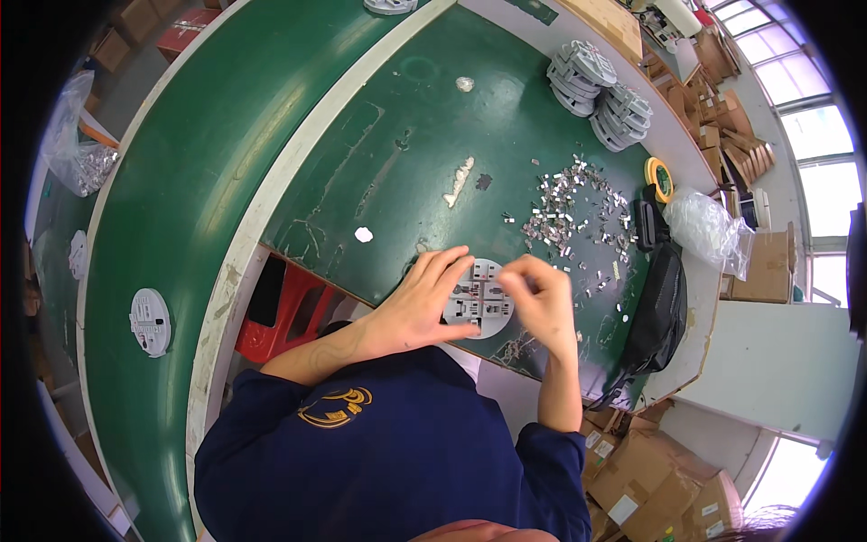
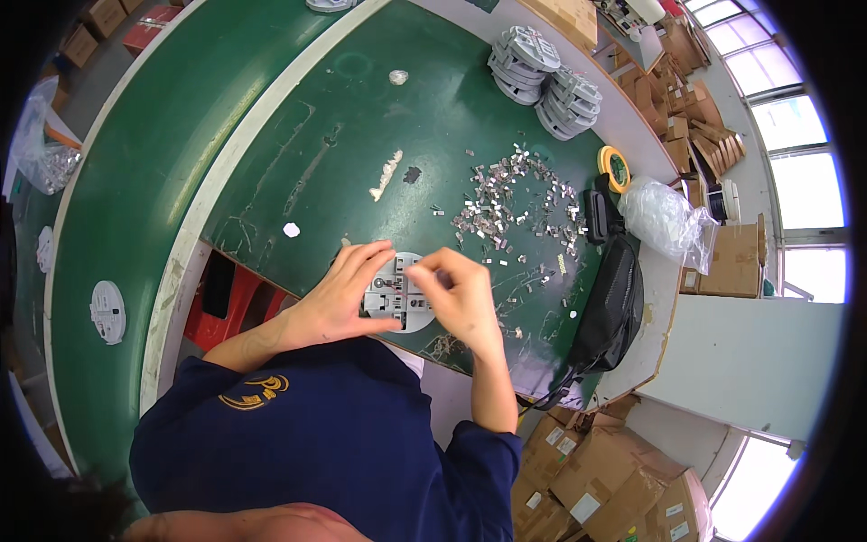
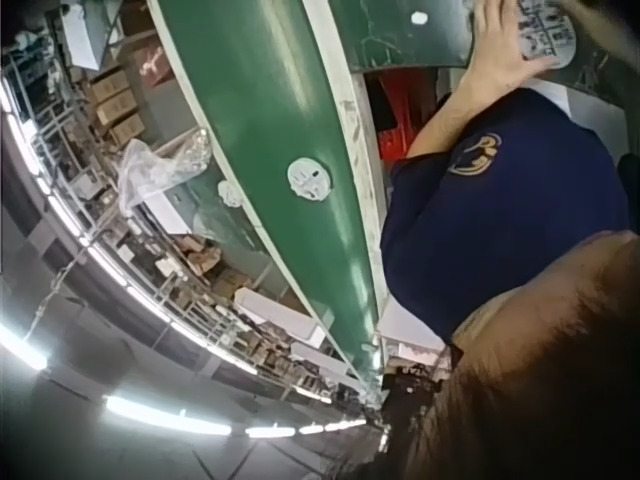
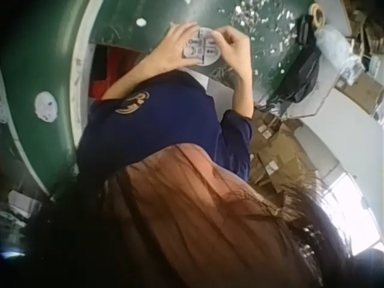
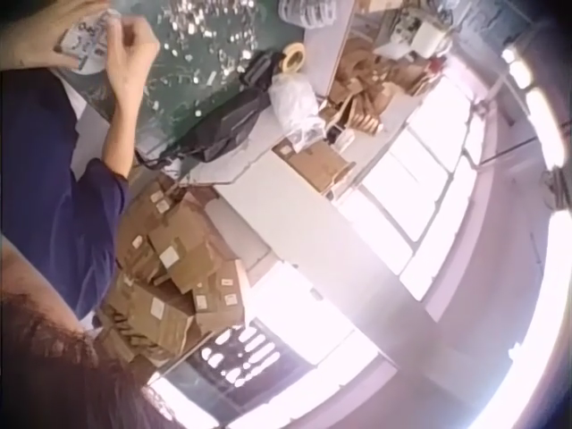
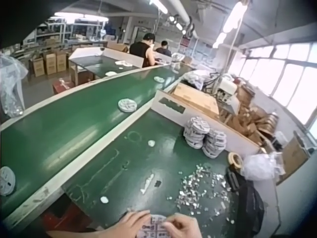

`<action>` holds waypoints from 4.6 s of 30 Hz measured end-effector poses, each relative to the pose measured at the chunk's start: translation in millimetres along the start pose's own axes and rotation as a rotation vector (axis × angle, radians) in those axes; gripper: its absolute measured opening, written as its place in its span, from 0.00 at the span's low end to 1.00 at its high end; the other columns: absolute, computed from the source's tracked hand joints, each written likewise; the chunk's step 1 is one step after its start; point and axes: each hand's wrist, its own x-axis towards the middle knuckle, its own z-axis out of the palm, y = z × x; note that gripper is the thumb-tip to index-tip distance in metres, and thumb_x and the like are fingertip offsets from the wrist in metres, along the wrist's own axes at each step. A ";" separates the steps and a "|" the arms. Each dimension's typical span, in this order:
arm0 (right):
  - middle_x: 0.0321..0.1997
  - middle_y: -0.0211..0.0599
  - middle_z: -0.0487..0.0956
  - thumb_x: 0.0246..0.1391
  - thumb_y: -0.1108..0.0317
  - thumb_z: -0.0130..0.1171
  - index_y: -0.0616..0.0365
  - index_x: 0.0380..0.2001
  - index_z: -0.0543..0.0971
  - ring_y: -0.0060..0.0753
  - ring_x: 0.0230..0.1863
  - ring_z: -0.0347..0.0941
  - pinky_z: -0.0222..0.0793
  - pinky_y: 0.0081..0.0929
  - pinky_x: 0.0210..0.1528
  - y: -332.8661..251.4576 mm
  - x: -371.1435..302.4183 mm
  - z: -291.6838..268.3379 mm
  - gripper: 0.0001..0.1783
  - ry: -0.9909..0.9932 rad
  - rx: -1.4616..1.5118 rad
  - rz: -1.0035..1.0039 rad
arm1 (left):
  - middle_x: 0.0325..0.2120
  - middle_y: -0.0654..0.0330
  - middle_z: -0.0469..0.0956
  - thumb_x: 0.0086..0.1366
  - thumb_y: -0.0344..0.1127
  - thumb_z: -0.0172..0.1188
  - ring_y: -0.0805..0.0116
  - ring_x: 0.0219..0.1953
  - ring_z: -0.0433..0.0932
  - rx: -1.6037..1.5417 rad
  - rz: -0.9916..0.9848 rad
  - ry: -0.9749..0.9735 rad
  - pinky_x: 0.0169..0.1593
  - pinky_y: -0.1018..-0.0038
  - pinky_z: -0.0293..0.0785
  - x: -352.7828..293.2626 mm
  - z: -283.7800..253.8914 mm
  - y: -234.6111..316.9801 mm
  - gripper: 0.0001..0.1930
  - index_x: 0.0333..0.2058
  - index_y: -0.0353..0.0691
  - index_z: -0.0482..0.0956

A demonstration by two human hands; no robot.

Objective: Assembling small electronic components onto a circular plate at a factory workbench.

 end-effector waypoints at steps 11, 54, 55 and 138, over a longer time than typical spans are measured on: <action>0.12 0.29 0.58 0.71 0.64 0.41 0.58 0.15 0.58 0.20 0.14 0.48 0.47 0.24 0.16 11.0 6.3 34.2 0.26 0.319 1.072 -0.205 | 0.60 0.43 0.60 0.45 0.53 0.74 0.46 0.61 0.59 0.129 0.019 -0.128 0.63 0.56 0.55 -0.7 8.8 0.4 0.56 0.63 0.24 0.54; 0.35 0.37 0.76 0.50 0.76 0.64 0.61 0.34 0.81 0.30 0.25 0.71 0.68 0.25 0.29 13.1 17.8 -5.8 0.06 0.065 -0.078 0.048 | 0.50 0.48 0.72 0.60 0.33 0.67 0.60 0.51 0.73 -0.223 -0.138 0.113 0.53 0.67 0.70 33.8 -9.7 -7.0 0.25 0.53 0.30 0.71; 0.35 0.37 0.76 0.50 0.76 0.64 0.61 0.34 0.81 0.30 0.25 0.71 0.68 0.25 0.29 7.4 13.9 -7.2 0.06 0.066 -0.079 0.049 | 0.47 0.50 0.74 0.62 0.29 0.64 0.64 0.47 0.75 -0.336 -0.209 0.036 0.50 0.70 0.73 39.0 -14.7 -4.6 0.19 0.50 0.30 0.73; 0.08 0.29 0.56 0.71 0.61 0.42 0.55 0.12 0.61 0.23 0.11 0.51 0.50 0.24 0.14 13.8 -15.0 19.3 0.28 0.363 0.875 -0.331 | 0.53 0.56 0.71 0.50 0.36 0.72 0.55 0.49 0.68 -0.083 0.075 -0.010 0.55 0.64 0.68 9.1 -4.6 -6.3 0.27 0.49 0.37 0.76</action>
